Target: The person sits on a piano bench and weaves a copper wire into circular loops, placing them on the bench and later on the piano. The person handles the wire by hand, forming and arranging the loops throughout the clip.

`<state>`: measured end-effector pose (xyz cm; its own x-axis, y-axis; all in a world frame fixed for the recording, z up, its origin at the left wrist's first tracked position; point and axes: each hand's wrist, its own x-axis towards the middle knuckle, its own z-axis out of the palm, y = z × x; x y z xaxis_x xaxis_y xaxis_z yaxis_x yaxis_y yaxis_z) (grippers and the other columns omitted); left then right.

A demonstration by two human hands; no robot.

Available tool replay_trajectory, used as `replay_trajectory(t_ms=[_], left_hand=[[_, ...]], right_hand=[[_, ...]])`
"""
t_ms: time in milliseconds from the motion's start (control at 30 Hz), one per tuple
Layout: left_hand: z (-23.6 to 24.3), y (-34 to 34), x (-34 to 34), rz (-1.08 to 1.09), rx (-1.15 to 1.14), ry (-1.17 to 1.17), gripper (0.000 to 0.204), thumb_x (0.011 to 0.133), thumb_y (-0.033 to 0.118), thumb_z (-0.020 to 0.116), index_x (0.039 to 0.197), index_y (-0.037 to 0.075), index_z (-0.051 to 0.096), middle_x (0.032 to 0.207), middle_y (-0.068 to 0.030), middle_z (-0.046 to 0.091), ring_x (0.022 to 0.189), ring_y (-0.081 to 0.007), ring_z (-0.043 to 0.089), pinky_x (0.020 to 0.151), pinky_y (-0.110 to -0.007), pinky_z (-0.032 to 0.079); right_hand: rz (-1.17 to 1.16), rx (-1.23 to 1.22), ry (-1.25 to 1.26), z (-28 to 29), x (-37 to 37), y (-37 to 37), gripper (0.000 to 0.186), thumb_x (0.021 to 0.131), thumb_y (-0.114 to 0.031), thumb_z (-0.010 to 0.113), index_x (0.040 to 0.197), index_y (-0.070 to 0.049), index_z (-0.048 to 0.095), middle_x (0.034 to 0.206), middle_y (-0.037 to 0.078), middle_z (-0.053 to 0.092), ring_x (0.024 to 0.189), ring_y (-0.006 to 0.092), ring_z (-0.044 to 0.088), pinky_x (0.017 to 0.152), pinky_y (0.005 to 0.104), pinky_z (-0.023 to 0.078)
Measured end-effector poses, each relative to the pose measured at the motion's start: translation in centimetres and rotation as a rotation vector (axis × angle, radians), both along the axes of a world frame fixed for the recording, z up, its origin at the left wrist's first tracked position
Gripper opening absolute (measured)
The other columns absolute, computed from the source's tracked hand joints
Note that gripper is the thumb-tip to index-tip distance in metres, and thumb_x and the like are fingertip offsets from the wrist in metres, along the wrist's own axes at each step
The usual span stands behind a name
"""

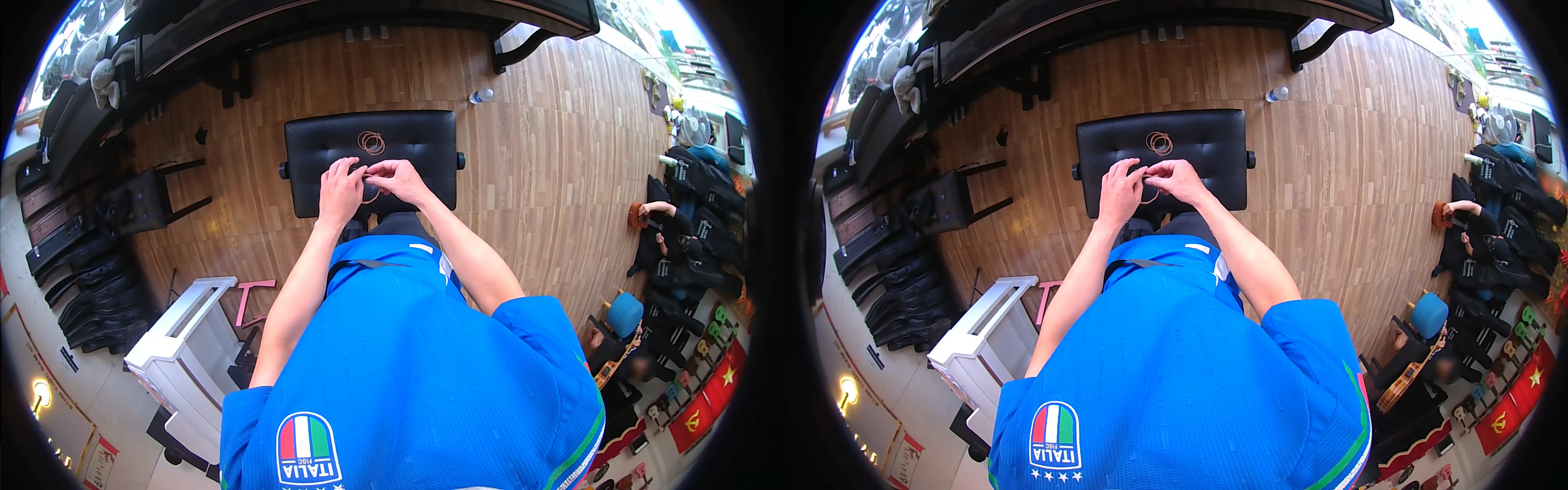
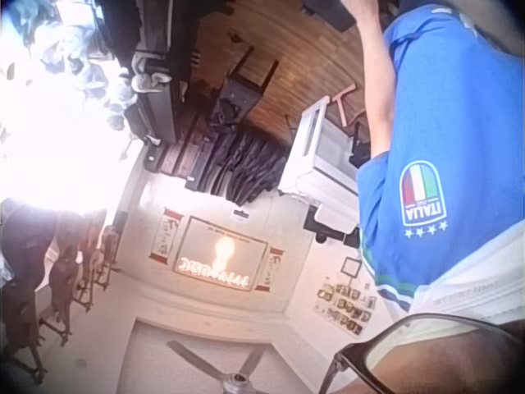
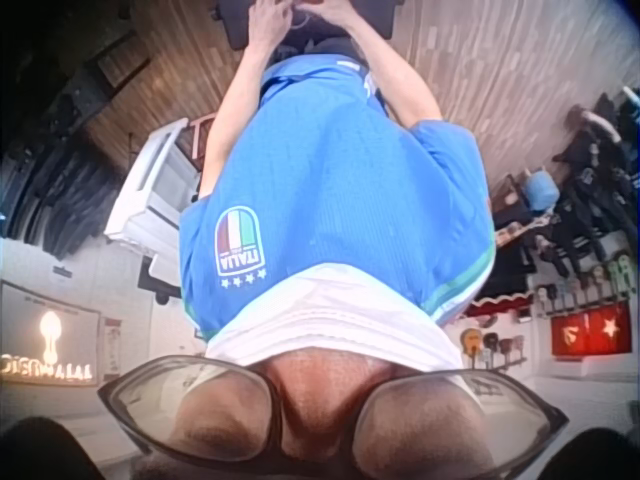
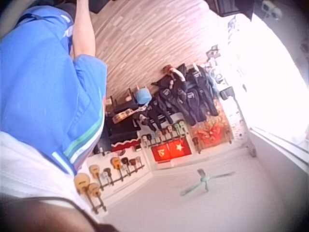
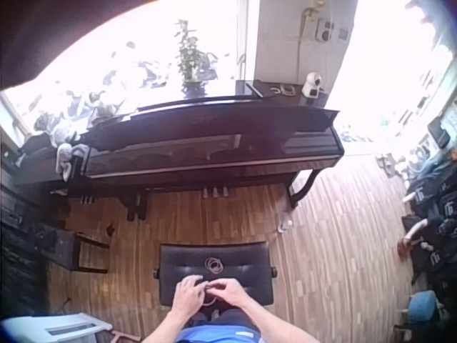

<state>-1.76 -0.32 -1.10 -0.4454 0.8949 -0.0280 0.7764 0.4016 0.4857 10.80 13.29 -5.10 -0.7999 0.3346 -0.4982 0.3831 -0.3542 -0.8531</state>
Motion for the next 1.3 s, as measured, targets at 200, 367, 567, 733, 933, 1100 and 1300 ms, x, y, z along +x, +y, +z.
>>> replay_trajectory(t_ms=[200, 367, 567, 733, 933, 1100, 1300], left_hand=[[-1.6, -0.2, -0.1, 0.11, -0.042, -0.278, 0.022, 0.09, 0.009, 0.063, 0.108, 0.005, 0.074, 0.105, -0.0102, 0.07, 0.1, -0.0289, 0.065, 0.088, -0.039, 0.052], [-2.0, 0.0, -1.1, 0.327, -0.216, -0.876, 0.021, 0.092, 0.012, 0.068, 0.108, 0.002, 0.075, 0.098, -0.0098, 0.074, 0.084, -0.018, 0.07, 0.079, -0.033, 0.055], [-0.1, 0.2, -1.9, 0.583, -0.118, -1.523, 0.039, 0.098, 0.016, 0.065, 0.132, -0.001, 0.06, 0.108, -0.0069, 0.071, 0.094, -0.0124, 0.068, 0.087, -0.029, 0.056], [-0.2, -0.4, -1.4, 0.649, 0.213, -1.944, 0.04, 0.099, 0.017, 0.064, 0.134, -0.002, 0.057, 0.119, -0.0101, 0.068, 0.1, -0.0158, 0.068, 0.088, -0.029, 0.055], [-2.2, -1.1, -0.4, 0.54, 0.077, -1.37, 0.033, 0.097, 0.013, 0.067, 0.125, -0.003, 0.063, 0.109, -0.0105, 0.072, 0.094, -0.0144, 0.069, 0.082, -0.026, 0.055], [-3.1, -2.1, -0.4, 0.444, -0.04, -1.071, 0.024, 0.099, 0.015, 0.062, 0.112, -0.003, 0.069, 0.094, -0.0115, 0.075, 0.081, -0.0139, 0.072, 0.075, -0.026, 0.056], [-4.2, -4.3, 0.1, 0.394, -0.137, -1.05, 0.025, 0.101, 0.019, 0.059, 0.107, -0.004, 0.067, 0.087, -0.0114, 0.074, 0.079, -0.0151, 0.071, 0.072, -0.028, 0.057]], right_hand=[[0.012, 0.401, 0.035, -0.3, 0.2, -0.5, 0.021, 0.086, -0.009, 0.074, 0.106, 0.0, 0.073, 0.089, 0.006, 0.072, 0.071, 0.0106, 0.065, 0.066, 0.0253, 0.054], [-0.001, 0.504, 0.037, -1.0, 0.4, -0.9, 0.017, 0.088, -0.011, 0.072, 0.101, 0.0, 0.074, 0.091, 0.009, 0.072, 0.072, 0.013, 0.067, 0.067, 0.0267, 0.054], [-0.093, 0.149, -0.049, -0.1, 0.8, -0.7, 0.016, 0.091, -0.014, 0.07, 0.099, 0.0, 0.074, 0.083, 0.007, 0.072, 0.066, 0.0114, 0.065, 0.063, 0.0275, 0.055], [-0.166, -0.027, -0.017, -0.6, 0.8, -0.5, 0.02, 0.096, -0.018, 0.067, 0.105, -0.001, 0.073, 0.081, 0.004, 0.071, 0.064, 0.0081, 0.063, 0.058, 0.0238, 0.055], [-0.097, -0.014, -0.065, -1.1, 1.2, -0.8, 0.022, 0.097, -0.018, 0.065, 0.109, 0.0, 0.071, 0.078, 0.003, 0.069, 0.063, 0.0077, 0.063, 0.058, 0.024, 0.056], [-0.06, -0.063, -0.098, -2.3, 1.4, -2.1, 0.021, 0.098, -0.017, 0.065, 0.106, 0.0, 0.072, 0.076, 0.003, 0.067, 0.062, 0.0072, 0.061, 0.056, 0.0239, 0.054], [-0.002, -0.048, -0.182, -3.9, 2.1, -3.3, 0.021, 0.097, -0.019, 0.067, 0.101, 0.001, 0.071, 0.074, 0.003, 0.067, 0.058, 0.0079, 0.061, 0.053, 0.0237, 0.052]])
